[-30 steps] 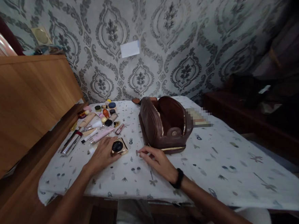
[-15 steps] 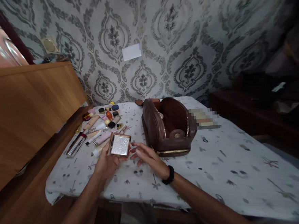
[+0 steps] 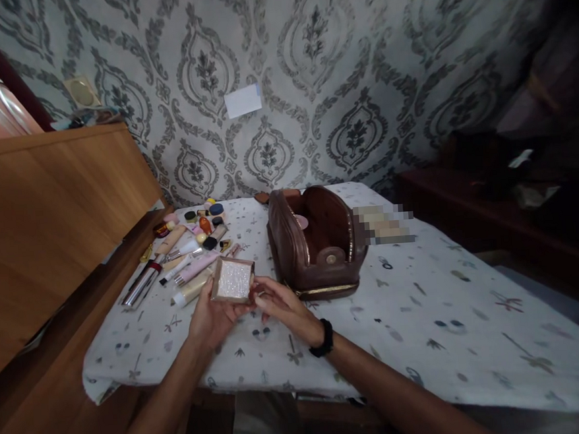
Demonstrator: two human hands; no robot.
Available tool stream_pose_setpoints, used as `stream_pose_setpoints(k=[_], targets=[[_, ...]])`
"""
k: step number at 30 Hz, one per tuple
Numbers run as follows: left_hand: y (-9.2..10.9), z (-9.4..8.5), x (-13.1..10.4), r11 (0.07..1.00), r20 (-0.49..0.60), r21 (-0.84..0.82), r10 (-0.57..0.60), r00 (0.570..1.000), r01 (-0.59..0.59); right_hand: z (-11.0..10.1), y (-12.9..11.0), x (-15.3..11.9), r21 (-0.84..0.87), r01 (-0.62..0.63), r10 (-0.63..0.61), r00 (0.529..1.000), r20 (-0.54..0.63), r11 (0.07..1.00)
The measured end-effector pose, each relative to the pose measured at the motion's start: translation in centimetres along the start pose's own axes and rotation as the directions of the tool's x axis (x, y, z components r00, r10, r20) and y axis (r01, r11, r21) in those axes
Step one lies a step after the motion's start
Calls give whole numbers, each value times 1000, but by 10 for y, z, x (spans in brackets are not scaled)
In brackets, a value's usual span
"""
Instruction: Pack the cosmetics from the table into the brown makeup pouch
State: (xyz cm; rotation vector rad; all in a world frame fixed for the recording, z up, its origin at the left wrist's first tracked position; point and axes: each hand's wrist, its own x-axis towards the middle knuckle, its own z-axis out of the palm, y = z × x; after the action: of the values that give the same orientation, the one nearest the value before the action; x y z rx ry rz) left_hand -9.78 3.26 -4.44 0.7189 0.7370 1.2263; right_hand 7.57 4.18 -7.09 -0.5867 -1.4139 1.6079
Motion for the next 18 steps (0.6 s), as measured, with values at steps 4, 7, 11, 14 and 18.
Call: stream_pose_setpoints(k=[4, 7, 11, 14, 18], targets=[[0, 0, -1, 961, -44, 214, 191, 981, -178, -2, 0, -1, 5, 0, 0, 1000, -12, 1000], [5, 2, -4, 831, 2, 467, 341, 940, -303, -3, -2, -2, 25, 8, -7, 1000, -16, 1000], [12, 6, -10, 574, 113, 720, 457, 882, -390, -1, -6, -3, 64, 39, -41, 999, 16, 997], [14, 10, -13, 334, 209, 845, 515, 831, -419, 1, -9, -4, 120, 67, -70, 997, 25, 991], [15, 13, -13, -56, 413, 888, 537, 735, -457, 2, -15, -4, 178, 96, -101, 995, 19, 979]])
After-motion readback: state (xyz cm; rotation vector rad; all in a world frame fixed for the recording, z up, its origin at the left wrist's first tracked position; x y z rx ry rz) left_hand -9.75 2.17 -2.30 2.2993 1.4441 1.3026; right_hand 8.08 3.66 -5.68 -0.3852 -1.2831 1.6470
